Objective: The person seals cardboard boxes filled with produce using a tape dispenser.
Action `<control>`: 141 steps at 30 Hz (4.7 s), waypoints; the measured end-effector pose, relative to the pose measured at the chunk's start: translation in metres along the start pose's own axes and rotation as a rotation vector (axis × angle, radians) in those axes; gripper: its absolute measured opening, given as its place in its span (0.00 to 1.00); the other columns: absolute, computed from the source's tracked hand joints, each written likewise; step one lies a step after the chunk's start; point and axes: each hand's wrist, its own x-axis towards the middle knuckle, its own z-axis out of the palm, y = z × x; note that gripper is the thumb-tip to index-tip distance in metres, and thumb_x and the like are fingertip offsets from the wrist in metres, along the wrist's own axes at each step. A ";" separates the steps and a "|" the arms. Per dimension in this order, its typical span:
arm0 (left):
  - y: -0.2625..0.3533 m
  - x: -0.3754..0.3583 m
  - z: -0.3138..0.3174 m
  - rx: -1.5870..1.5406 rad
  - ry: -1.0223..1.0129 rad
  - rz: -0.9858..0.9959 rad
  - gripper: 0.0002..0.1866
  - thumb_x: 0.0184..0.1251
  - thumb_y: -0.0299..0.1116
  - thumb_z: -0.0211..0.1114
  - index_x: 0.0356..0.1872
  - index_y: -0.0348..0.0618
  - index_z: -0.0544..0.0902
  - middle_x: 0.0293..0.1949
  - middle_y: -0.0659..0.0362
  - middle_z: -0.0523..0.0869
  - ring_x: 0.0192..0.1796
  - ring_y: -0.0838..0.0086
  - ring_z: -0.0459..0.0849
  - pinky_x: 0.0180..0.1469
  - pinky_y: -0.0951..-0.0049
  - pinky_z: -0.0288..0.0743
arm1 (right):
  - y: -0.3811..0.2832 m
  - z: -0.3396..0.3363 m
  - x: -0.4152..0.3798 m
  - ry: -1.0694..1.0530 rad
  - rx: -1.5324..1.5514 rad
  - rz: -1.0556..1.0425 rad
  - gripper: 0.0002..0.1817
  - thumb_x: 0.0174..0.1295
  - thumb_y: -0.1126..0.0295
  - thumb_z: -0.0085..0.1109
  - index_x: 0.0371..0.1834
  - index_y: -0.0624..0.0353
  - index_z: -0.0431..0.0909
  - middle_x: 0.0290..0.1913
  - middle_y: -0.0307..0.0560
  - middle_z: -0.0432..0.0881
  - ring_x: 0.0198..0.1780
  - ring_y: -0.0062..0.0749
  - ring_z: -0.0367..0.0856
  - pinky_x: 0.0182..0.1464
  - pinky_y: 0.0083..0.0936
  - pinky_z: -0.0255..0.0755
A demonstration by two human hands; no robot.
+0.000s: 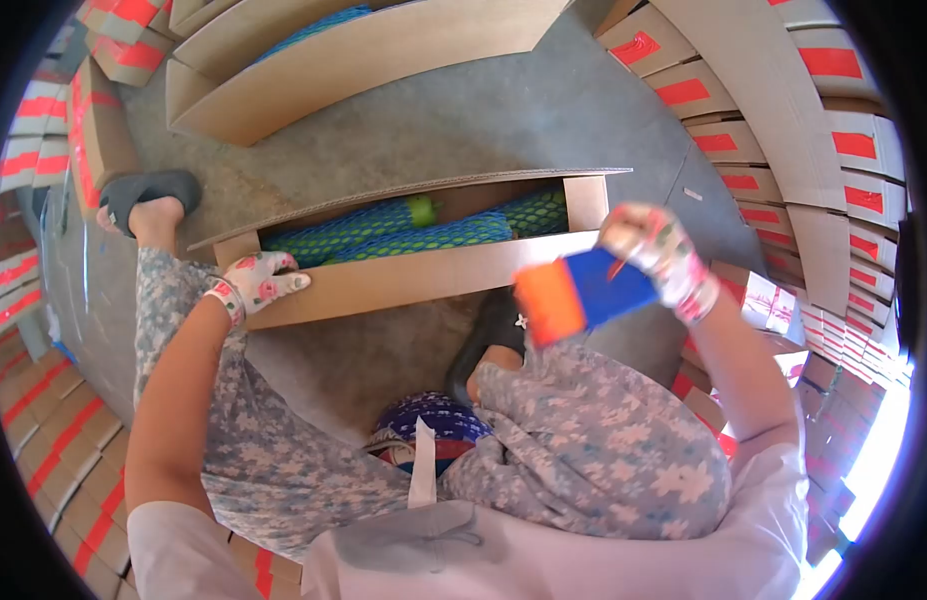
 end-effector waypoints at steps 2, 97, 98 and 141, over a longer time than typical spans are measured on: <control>0.003 0.002 0.001 -0.007 0.022 -0.013 0.26 0.65 0.58 0.63 0.45 0.44 0.83 0.42 0.51 0.87 0.49 0.61 0.85 0.52 0.66 0.75 | 0.033 0.031 0.002 -0.066 0.088 0.018 0.19 0.63 0.56 0.66 0.44 0.64 0.81 0.35 0.45 0.86 0.37 0.24 0.84 0.42 0.23 0.77; -0.001 -0.078 0.042 0.017 0.254 0.347 0.24 0.64 0.47 0.67 0.49 0.36 0.79 0.44 0.47 0.81 0.52 0.55 0.82 0.58 0.63 0.74 | 0.027 -0.037 -0.015 0.605 -0.465 -0.284 0.13 0.60 0.60 0.67 0.31 0.60 0.82 0.26 0.44 0.85 0.28 0.32 0.86 0.32 0.30 0.79; 0.014 -0.082 0.036 0.141 0.243 0.431 0.25 0.61 0.49 0.69 0.47 0.37 0.81 0.43 0.48 0.83 0.51 0.56 0.83 0.57 0.63 0.75 | 0.045 -0.024 0.004 0.532 -0.637 -0.386 0.13 0.59 0.59 0.68 0.30 0.58 0.82 0.26 0.46 0.84 0.28 0.35 0.85 0.32 0.31 0.78; 0.069 0.005 0.081 0.518 0.764 0.205 0.36 0.66 0.51 0.60 0.75 0.60 0.62 0.79 0.57 0.52 0.80 0.54 0.46 0.78 0.44 0.37 | 0.081 0.079 0.047 0.101 0.011 0.180 0.18 0.61 0.56 0.67 0.37 0.62 0.84 0.32 0.40 0.85 0.34 0.20 0.82 0.38 0.20 0.76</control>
